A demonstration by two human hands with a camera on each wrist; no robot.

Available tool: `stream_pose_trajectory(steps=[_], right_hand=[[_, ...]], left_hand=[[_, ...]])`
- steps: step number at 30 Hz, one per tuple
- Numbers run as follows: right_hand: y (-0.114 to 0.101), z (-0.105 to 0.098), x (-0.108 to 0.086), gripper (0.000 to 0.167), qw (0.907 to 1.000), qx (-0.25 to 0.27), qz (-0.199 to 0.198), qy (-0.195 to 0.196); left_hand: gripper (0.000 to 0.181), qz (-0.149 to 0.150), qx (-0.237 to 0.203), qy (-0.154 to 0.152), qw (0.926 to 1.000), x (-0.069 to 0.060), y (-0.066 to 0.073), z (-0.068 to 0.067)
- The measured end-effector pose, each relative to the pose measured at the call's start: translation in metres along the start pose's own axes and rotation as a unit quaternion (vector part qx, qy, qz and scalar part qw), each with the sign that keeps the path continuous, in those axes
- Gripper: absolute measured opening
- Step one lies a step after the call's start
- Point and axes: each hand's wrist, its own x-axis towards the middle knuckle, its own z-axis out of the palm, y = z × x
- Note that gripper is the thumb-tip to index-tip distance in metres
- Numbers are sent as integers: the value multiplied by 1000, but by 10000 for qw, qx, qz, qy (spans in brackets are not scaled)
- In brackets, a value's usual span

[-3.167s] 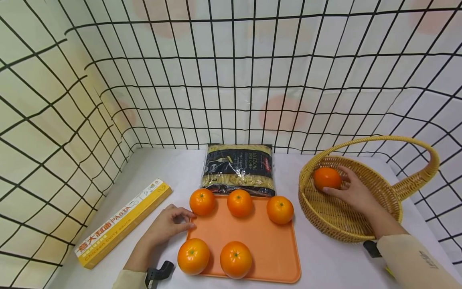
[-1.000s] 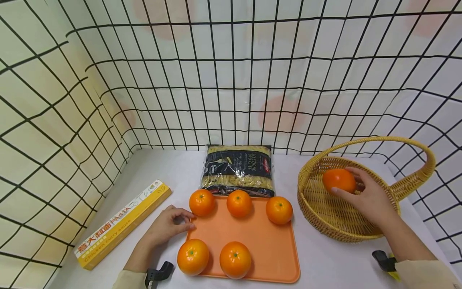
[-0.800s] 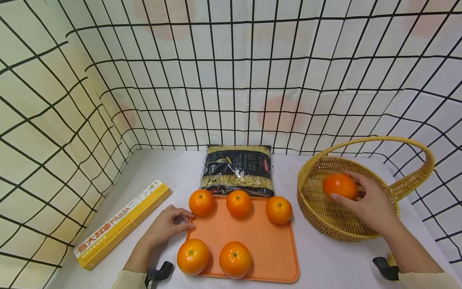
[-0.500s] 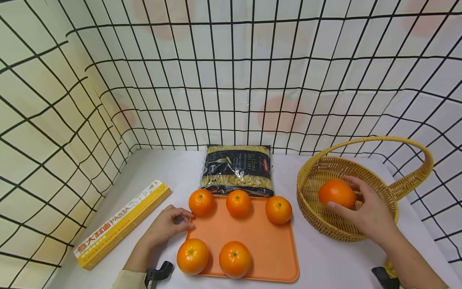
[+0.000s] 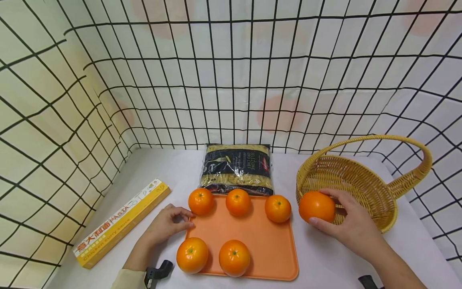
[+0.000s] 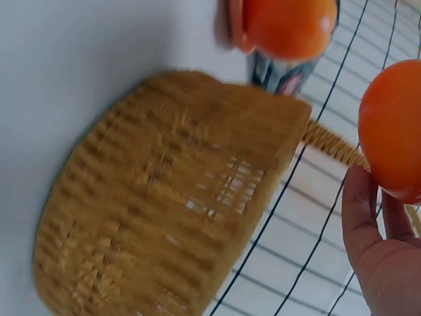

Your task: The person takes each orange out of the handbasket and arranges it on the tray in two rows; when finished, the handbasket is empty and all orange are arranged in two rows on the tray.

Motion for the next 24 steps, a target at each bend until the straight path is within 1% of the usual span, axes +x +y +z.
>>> stream_pose_trajectory(steps=[6, 11, 13, 17, 19, 24], right_hand=[[-19, 19, -9, 71, 9992, -53, -402, -2], [-27, 37, -15, 72, 9973, -193, -708, -48], [-29, 43, -17, 73, 9965, -273, -787, -92], [-33, 52, -18, 74, 9961, -370, -717, -347], [-34, 56, -19, 75, 9952, -436, -756, -436], [-33, 68, -23, 72, 9917, -612, -1014, -498]], left_hand=[[18, -25, 0, 1, 10000, 0, 0, 0], [18, 2, -8, -15, 10000, 0, 1, -1], [18, 8, -18, -29, 10000, -1, 1, -1], [18, 23, -12, -11, 10000, -1, 1, -1], [18, 30, -12, 0, 10000, -1, 1, -1], [18, 27, -43, -19, 10000, -1, 0, -1]])
